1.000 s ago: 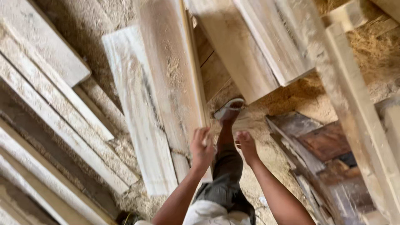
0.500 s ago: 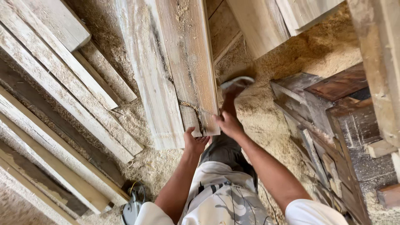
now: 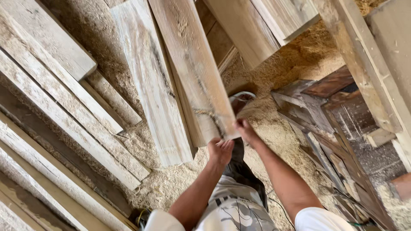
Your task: The person moves pieces of lumber one at a time from a stack on the ground to a different location in the workshop.
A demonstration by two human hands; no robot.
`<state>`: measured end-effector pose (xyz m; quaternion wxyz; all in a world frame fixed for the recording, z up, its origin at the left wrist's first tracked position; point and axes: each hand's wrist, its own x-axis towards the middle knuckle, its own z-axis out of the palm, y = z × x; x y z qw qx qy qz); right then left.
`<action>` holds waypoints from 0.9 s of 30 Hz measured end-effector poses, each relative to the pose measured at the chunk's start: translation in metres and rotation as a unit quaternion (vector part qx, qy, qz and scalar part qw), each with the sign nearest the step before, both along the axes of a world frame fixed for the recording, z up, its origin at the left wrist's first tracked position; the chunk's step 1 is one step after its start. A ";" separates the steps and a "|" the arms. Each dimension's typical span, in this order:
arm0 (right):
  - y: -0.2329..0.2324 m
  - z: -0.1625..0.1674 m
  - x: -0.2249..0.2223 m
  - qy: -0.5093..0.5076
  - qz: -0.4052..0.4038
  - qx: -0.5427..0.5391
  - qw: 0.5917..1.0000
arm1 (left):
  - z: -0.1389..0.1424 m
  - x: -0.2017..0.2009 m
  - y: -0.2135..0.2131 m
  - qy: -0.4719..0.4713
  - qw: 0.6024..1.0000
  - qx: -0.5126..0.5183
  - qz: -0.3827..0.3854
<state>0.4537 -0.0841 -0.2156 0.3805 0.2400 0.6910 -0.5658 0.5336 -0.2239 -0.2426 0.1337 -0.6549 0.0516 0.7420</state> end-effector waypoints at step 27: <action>0.171 0.099 0.271 -0.210 -0.268 0.291 0.894 | 0.141 -0.095 0.009 0.273 0.821 -0.318 -0.389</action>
